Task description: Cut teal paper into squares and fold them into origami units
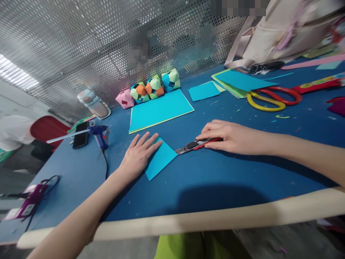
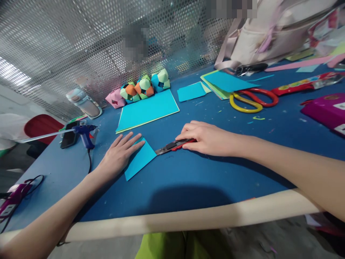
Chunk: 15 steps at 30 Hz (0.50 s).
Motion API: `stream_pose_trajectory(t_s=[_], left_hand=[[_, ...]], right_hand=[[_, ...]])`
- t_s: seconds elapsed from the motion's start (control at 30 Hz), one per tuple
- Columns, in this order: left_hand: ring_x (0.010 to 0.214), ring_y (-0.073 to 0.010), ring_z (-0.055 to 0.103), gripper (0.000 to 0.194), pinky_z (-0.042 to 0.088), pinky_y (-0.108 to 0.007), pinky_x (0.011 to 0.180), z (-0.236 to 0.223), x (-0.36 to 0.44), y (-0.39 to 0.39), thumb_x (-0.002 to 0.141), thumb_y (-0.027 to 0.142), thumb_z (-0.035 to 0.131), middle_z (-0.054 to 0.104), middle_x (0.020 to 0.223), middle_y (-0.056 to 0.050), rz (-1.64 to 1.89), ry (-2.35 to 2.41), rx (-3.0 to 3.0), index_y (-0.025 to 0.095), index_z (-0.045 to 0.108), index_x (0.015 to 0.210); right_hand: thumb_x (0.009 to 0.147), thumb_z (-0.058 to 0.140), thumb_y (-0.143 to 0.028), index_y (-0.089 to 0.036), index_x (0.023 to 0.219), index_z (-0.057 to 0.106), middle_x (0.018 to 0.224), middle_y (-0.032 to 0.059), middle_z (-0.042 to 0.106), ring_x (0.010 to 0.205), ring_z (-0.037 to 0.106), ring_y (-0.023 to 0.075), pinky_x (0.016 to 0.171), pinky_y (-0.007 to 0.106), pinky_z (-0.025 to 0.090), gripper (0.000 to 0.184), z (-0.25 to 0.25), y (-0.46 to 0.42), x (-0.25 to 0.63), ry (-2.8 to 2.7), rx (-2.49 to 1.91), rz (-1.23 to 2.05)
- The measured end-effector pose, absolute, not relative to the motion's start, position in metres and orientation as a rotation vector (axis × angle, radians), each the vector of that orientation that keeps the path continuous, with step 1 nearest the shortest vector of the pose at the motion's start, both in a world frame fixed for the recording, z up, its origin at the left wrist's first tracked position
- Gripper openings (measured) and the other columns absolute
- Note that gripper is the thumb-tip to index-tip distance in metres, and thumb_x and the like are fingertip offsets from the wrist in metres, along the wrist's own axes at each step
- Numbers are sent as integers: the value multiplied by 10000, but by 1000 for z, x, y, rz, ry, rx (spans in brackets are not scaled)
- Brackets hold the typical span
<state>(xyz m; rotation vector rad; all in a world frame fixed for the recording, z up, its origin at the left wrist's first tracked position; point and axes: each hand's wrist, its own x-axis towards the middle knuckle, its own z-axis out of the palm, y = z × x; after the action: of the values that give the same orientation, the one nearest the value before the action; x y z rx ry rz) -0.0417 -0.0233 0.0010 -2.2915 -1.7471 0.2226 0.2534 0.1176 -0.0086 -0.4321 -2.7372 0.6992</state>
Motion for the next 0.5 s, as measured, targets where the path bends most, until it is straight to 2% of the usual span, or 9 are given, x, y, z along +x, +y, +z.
stream_pose_trajectory(t_s=[0.2, 0.5], left_hand=[[1344, -260, 417, 487, 287, -516, 1125, 2, -46, -19, 948, 122, 314, 433, 1468, -66, 234, -1655, -2486, 235, 427, 1407], [1346, -252, 415, 475, 307, -515, 1113, -1, -49, -19, 961, 150, 297, 430, 1468, -77, 190, -1668, -2497, 240, 418, 1411]], right_hand=[[917, 450, -432, -228, 1151, 678, 1035, 97, 631, 963, 529, 244, 848, 407, 429, 385, -7, 118, 254, -2740, -433, 716], [918, 450, -420, -233, 1138, 684, 1020, 94, 627, 957, 530, 237, 842, 398, 431, 372, -7, 117, 254, -2736, -418, 725]])
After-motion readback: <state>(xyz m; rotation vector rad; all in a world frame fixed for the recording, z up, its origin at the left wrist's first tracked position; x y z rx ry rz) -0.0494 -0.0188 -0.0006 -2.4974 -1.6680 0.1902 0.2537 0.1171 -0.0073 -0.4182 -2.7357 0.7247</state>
